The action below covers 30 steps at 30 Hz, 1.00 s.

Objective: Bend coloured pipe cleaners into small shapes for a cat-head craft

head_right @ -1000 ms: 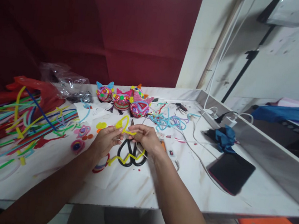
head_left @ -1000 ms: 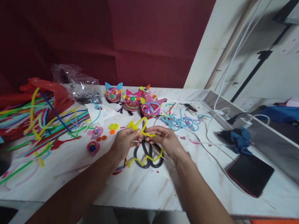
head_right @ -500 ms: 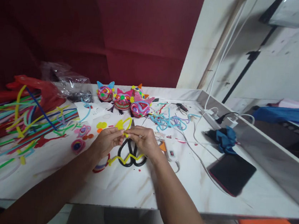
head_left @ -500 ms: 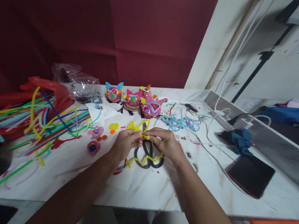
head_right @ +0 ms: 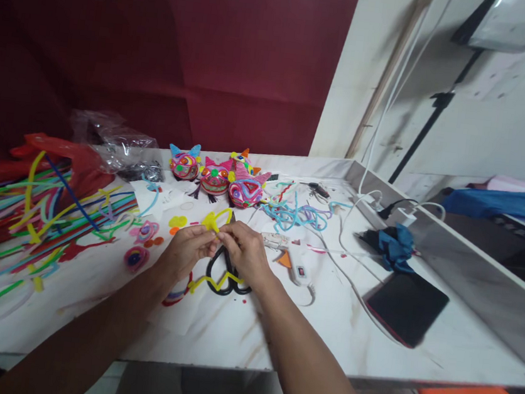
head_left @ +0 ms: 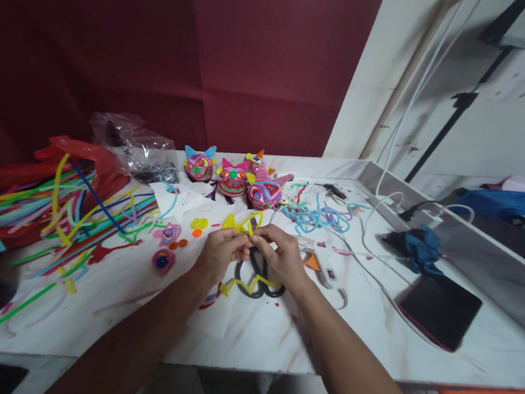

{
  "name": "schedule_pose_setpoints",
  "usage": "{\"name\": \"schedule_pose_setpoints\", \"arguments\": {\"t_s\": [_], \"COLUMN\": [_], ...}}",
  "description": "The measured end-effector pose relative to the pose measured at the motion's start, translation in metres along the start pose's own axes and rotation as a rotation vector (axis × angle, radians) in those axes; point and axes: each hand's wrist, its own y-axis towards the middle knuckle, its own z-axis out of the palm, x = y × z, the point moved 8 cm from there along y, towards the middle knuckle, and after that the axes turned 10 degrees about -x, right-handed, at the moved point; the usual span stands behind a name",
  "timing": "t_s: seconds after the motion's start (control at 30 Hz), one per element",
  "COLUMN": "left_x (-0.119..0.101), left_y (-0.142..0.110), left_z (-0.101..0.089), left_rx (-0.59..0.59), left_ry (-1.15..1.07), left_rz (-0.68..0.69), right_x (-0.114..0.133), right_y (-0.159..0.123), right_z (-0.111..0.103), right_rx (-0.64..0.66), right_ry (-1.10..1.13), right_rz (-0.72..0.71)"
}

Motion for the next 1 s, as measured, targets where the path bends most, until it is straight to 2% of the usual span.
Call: {"name": "schedule_pose_setpoints", "arguments": {"t_s": [0.1,0.23,0.33,0.63,1.0], "left_x": [-0.002,-0.003,-0.003,-0.008,-0.005], "left_y": [0.0,-0.001,-0.001,-0.005,-0.003], "left_z": [0.0,0.001,0.002,0.004,0.006], "left_rx": [-0.002,-0.005,-0.009,0.012,0.072], "left_ry": [0.024,0.045,0.043,0.102,0.154], "left_rz": [0.031,0.045,0.052,0.105,0.12], "right_x": [-0.009,-0.025,-0.034,-0.037,-0.045], "right_y": [-0.001,-0.005,-0.008,-0.008,-0.017], "right_z": [0.0,0.003,0.007,0.012,0.018], "right_rx": [-0.04,-0.104,-0.13,-0.019,0.02], "right_ry": [0.078,0.308,0.457,0.499,0.611], "right_rz": [0.169,0.4,0.523,0.606,0.828]}}
